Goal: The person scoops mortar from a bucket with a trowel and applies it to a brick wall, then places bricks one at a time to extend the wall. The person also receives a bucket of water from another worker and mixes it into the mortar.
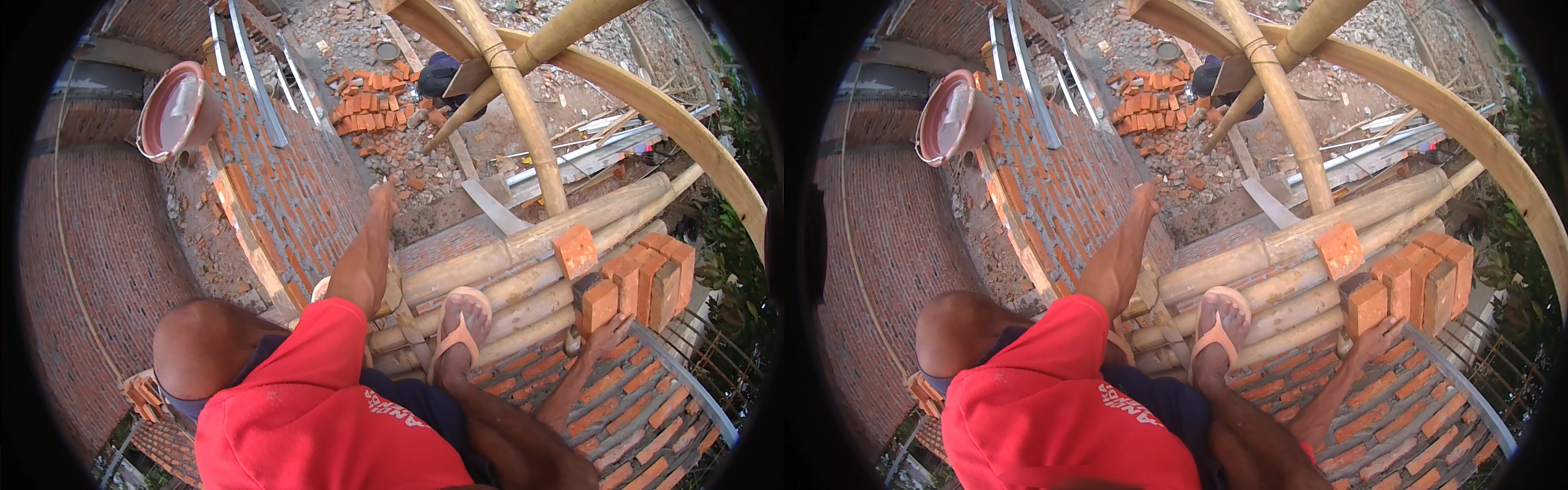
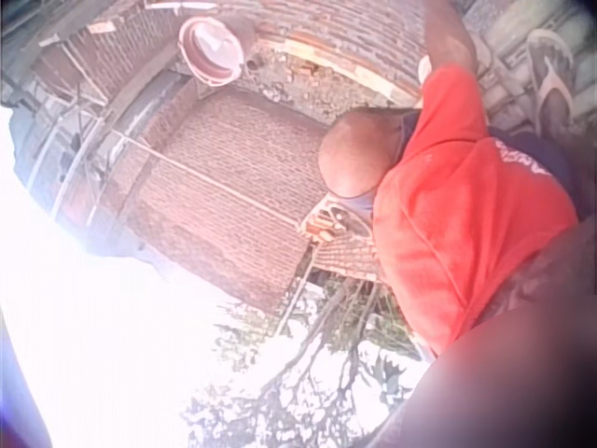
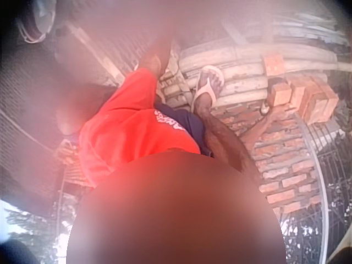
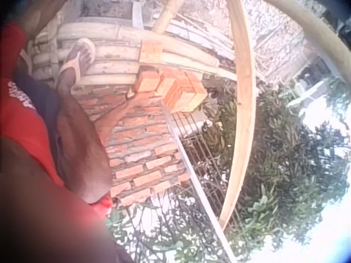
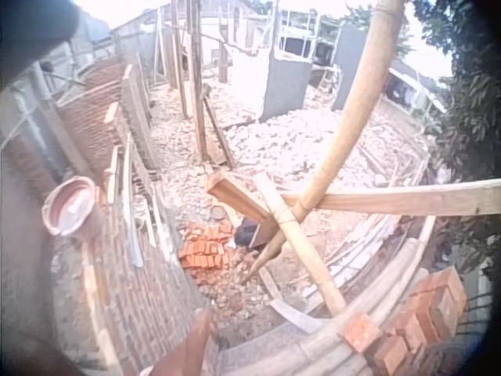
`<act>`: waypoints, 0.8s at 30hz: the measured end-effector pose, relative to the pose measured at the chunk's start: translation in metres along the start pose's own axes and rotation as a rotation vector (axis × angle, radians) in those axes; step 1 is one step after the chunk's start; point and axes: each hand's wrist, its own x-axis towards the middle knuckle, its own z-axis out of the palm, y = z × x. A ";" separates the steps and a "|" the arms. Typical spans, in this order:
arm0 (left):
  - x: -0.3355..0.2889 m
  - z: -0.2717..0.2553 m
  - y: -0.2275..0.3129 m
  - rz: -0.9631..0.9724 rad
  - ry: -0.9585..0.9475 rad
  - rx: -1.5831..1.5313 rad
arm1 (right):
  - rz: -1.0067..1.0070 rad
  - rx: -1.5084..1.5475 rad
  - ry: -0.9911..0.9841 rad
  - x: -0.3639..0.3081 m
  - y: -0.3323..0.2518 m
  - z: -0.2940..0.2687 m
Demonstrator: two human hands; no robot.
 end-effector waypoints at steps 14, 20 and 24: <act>-0.033 0.023 0.019 -0.071 0.050 -0.112 | 0.079 0.020 0.028 -0.003 -0.018 0.002; -0.012 0.020 0.012 -0.051 -0.001 -0.171 | 0.051 0.026 0.021 -0.001 -0.013 0.001; 0.010 0.012 0.002 -0.058 -0.038 -0.191 | 0.059 0.028 0.013 -0.005 -0.020 0.000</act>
